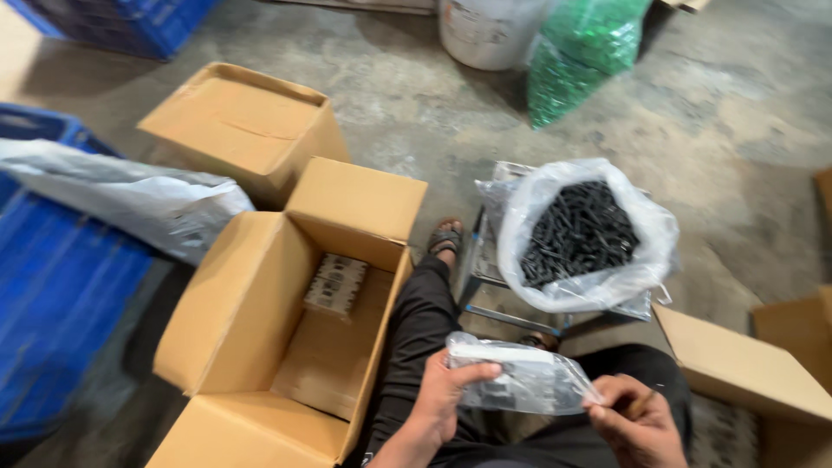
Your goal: The person sits on the floor between two cardboard boxes and repeatedly picks up plastic-wrapped white electrical components. They use a small tool to manipulate the components, then place them into the box on the right. The process is repeated for several units.
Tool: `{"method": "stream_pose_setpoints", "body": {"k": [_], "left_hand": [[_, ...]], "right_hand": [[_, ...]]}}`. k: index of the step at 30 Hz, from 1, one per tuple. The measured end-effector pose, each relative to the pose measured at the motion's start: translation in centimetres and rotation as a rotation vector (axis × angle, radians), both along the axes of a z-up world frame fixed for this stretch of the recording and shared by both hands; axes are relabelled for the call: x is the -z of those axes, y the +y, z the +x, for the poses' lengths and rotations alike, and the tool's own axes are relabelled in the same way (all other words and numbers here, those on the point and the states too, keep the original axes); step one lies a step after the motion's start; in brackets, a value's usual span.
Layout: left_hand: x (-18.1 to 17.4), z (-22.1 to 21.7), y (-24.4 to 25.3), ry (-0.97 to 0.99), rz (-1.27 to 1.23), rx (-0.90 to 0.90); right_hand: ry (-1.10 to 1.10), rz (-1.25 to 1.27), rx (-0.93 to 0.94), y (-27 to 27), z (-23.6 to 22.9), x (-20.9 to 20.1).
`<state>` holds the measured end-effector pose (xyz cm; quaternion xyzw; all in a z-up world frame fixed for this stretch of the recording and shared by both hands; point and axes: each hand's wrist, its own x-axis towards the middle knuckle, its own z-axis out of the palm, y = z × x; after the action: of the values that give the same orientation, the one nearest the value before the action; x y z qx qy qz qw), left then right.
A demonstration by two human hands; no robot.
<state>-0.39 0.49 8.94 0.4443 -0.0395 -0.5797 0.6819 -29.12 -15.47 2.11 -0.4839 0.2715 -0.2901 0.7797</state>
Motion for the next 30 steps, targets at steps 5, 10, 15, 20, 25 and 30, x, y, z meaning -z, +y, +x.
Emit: {"method": "stream_pose_setpoints", "body": {"k": [5, 10, 15, 20, 25, 30], "left_hand": [[-0.1, -0.3, -0.3, 0.024, 0.027, -0.075], [1.5, -0.7, -0.2, -0.023, 0.059, -0.24], [3.0, -1.8, -0.1, -0.139, 0.098, -0.232], [3.6, -1.8, -0.5, -0.162, 0.154, -0.139], [2.9, -2.4, -0.8, -0.299, 0.013, -0.065], [2.2, -2.0, -1.1, -0.284, -0.029, -0.075]], "right_hand": [[0.075, 0.268, -0.171, 1.1, 3.3, -3.9], [0.042, 0.473, -0.209, 2.0, 3.6, -5.5], [0.366, 0.233, -0.238, 1.7, 3.8, -5.0], [0.27, -0.048, -0.184, 2.3, 4.5, -5.9], [0.185, 0.139, -0.189, 2.9, 5.3, -8.5], [0.305, 0.087, -0.049, 2.8, 6.1, -9.1]]}}
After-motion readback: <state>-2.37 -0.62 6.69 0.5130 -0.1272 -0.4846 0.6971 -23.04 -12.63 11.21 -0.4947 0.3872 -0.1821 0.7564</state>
